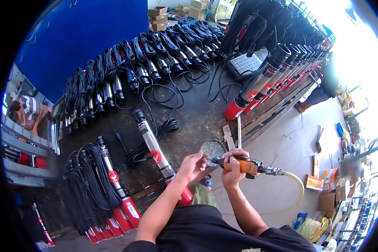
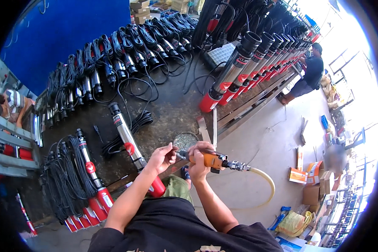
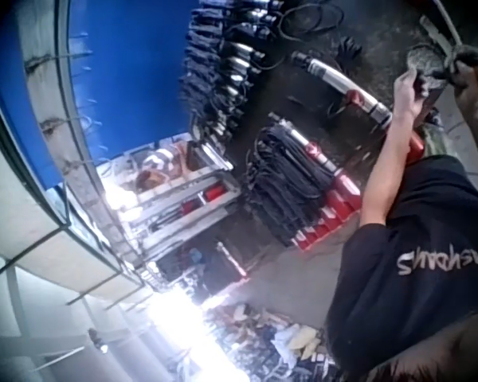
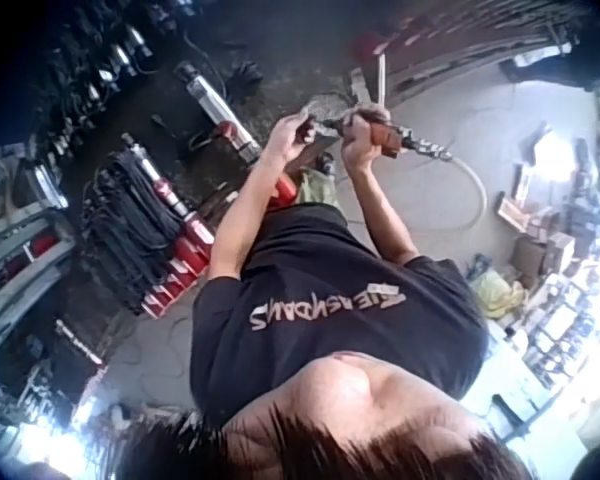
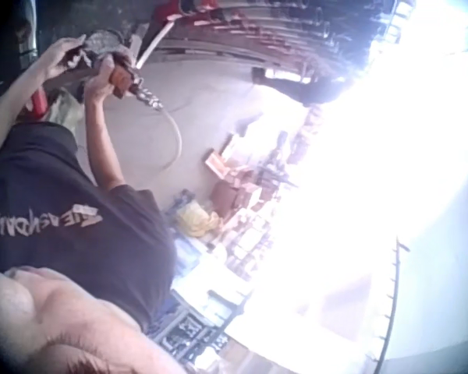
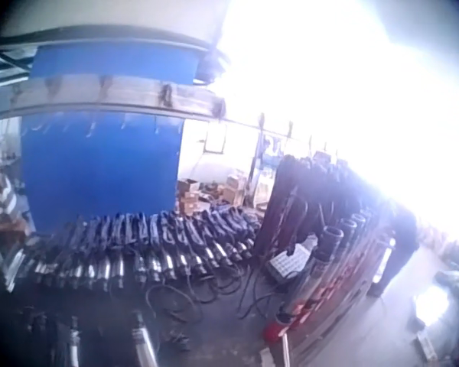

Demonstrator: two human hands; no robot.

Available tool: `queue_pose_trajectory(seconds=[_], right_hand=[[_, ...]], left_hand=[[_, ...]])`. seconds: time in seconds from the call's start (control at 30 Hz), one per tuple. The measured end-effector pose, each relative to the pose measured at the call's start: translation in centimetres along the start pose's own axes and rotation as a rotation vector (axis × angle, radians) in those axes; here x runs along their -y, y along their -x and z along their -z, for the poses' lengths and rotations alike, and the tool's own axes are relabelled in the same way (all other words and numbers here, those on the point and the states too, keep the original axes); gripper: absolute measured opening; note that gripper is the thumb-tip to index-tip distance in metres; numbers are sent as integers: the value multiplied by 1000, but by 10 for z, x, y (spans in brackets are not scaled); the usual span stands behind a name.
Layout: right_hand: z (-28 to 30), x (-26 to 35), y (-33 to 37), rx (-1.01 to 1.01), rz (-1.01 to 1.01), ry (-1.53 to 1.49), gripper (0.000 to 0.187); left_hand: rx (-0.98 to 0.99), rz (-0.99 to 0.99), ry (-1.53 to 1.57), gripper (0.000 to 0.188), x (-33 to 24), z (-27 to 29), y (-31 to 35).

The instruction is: The person assembles a submersible water pump by attaching a metal plate, threading a wire through it, and securing it to the pump body using a pneumatic screwdriver.

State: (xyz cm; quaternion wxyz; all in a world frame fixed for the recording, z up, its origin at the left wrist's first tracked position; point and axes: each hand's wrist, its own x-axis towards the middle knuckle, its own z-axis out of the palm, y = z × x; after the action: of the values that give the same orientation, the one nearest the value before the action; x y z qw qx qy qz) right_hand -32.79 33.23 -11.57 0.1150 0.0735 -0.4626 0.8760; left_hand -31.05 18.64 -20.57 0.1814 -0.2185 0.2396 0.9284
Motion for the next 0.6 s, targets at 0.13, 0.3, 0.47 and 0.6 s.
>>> queue_pose_trajectory(seconds=[0.13,0.3,0.47,0.6], right_hand=[[-24,-4,9,1,-62,-75,22],[-36,-18,19,50,-113,-119,20],[-41,-31,37,70,-200,-136,19],[-31,-53,68,211,-165,8,17]], left_hand=[[90,-58,136,31,-6,6,36],[31,-151,200,29,-11,10,67],[-53,-192,274,27,0,23,93],[-325,-97,398,26,25,53,95]])
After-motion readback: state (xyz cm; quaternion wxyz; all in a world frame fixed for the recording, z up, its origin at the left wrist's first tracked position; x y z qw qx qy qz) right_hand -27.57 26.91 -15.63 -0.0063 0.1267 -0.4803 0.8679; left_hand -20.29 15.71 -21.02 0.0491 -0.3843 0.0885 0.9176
